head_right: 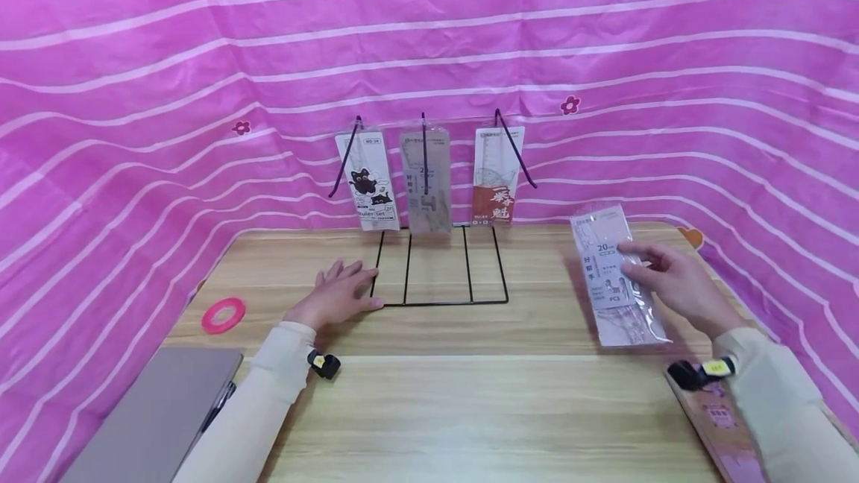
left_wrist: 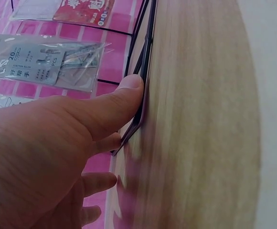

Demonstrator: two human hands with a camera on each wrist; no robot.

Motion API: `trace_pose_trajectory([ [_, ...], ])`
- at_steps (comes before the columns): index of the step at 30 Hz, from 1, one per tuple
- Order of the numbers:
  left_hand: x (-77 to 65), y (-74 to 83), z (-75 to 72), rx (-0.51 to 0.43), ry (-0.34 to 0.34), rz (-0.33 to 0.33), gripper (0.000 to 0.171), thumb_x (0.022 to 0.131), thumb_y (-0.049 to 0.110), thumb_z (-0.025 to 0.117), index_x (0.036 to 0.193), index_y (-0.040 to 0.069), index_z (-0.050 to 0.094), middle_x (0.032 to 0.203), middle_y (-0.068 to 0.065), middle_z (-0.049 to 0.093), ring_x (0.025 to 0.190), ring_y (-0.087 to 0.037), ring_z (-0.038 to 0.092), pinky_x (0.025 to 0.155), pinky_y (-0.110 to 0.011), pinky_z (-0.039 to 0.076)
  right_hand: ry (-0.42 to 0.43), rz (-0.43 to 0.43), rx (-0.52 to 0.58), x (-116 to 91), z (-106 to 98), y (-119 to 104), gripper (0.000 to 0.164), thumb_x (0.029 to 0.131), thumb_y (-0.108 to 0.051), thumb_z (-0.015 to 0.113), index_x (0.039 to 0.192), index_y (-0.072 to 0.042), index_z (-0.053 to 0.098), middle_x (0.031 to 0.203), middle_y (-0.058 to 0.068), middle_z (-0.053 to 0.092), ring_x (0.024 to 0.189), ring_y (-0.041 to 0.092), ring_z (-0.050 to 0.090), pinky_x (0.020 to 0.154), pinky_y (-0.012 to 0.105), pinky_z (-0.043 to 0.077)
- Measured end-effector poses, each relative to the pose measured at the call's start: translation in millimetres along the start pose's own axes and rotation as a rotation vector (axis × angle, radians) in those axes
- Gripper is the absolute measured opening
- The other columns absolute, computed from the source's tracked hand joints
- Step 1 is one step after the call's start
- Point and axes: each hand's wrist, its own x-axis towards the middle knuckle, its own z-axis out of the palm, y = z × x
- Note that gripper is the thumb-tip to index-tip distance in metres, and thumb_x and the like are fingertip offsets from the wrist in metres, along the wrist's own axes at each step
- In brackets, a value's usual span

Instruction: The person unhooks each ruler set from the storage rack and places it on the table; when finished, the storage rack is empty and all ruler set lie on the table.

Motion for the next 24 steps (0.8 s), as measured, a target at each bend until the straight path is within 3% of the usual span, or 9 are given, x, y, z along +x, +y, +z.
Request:
trace_pose_trajectory([
  [3,-2.3,-1.5,-1.8,0.001,0.006,-0.008,0.076,0.099,0.056,0.066,0.163,0.023,0.041,0.175,-0.019,0.021,0.162,-0.051,0.0,0.125,-0.075,-0.008,-0.056,0.003,-0.064,27,4,18,0.051,0.107,-0.03,0.064,0.147,0.0,0.055,0.133,0.028,0.064,0.091,-0.011,0.058,0.073,0.019,0.052],
  [7,-2.4,-0.4,-0.9,0.002,0.002,-0.006,0.076,0.099,0.057,0.066,0.163,0.023,0.042,0.175,-0.019,0.022,0.162,-0.051,0.001,0.124,-0.075,-0.008,-0.071,0.004,-0.118,49,7,38,0.047,0.107,-0.022,0.062,0.145,0.006,0.056,0.134,0.04,0.061,0.087,-0.011,0.055,0.071,0.015,0.05],
  [15,-2.3,5.3,-0.3,0.006,0.025,-0.011,0.074,0.098,0.056,0.067,0.161,0.024,0.045,0.174,-0.017,0.025,0.162,-0.05,0.003,0.126,-0.074,-0.006,-0.068,-0.029,-0.222,63,6,53,0.039,0.106,-0.017,0.06,0.135,0.01,0.06,0.129,0.041,0.062,0.095,0.009,0.059,0.074,0.018,0.043],
  [20,-2.7,6.2,-0.7,-0.003,0.02,-0.009,0.074,0.098,0.055,0.068,0.161,0.022,0.045,0.174,-0.018,0.025,0.162,-0.051,0.003,0.125,-0.075,-0.006,-0.074,-0.04,-0.292,71,11,57,0.038,0.104,-0.014,0.062,0.132,0.011,0.06,0.119,0.038,0.067,0.095,0.03,0.067,0.08,0.036,0.049],
  [24,-2.6,5.7,0.3,-0.001,0.015,-0.013,0.074,0.099,0.055,0.067,0.161,0.021,0.045,0.174,-0.018,0.025,0.162,-0.052,0.004,0.125,-0.076,-0.005,-0.13,0.023,-0.292,75,16,61,0.045,0.105,-0.018,0.06,0.135,0.014,0.054,0.119,0.038,0.064,0.098,0.04,0.067,0.084,0.052,0.053],
])
